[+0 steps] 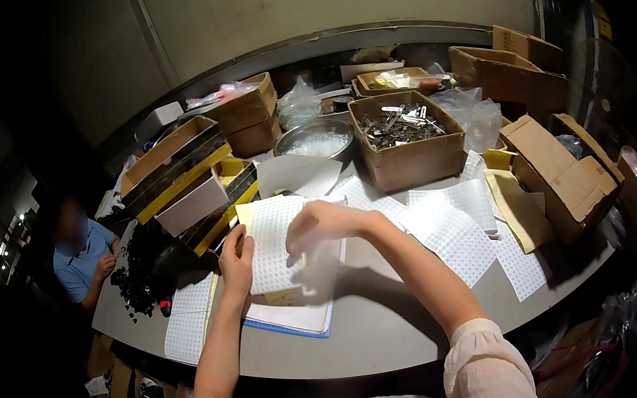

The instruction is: The person sits at a cluttered table in a warehouse, sorting small black plastic parts and handling sheets of adhesive labels. They peel labels from backing sheets and place them on a notepad, then open a cardboard box and remove several small plastic bags containing pink items.

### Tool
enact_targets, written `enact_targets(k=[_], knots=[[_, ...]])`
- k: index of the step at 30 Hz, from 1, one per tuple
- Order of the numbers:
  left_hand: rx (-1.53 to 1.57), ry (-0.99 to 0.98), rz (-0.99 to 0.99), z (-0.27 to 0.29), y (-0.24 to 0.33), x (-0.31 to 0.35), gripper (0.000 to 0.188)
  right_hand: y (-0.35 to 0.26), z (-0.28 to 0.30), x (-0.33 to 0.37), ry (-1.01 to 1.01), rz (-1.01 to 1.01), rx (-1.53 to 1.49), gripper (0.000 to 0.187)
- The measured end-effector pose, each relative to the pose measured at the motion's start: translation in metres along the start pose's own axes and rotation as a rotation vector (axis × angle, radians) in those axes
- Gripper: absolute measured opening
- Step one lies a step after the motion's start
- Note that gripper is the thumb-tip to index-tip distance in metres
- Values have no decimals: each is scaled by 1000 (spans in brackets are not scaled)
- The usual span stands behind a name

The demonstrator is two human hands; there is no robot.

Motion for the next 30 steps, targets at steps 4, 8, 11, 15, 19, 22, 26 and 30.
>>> enact_targets(k=[4,8,11,15,19,22,26,30], knots=[[-352,-213,-105,-9,16,16,62,27,21,-10,255,-107,-183,25],[-586,-304,-50,-32,12,32,81,68,61,-34,627,-74,-343,32],[-564,-346,-32,-34,10,37,87,88,79,-82,699,-137,-300,55],[-573,-403,-84,-36,20,39,87,104,94,-134,720,-118,-202,49],[-579,-427,-78,-41,18,42,85,124,102,-145,776,-65,-113,45],[-619,-371,-11,-36,5,46,84,101,72,-123,804,81,-347,47],[-627,-471,62,-43,7,39,80,68,35,-36,742,38,-382,31],[-481,-293,-26,-43,-9,37,59,53,-12,40,680,-199,-373,22]])
Point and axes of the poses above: each hand's wrist, its own x-axis away from the middle knuckle, its own z-axis out of the back of the hand, y = z × x, the point moved 2 cm from there along -x, towards the middle knuckle, and after that the axes turned 1 degree about y, right-handed, at the moved point
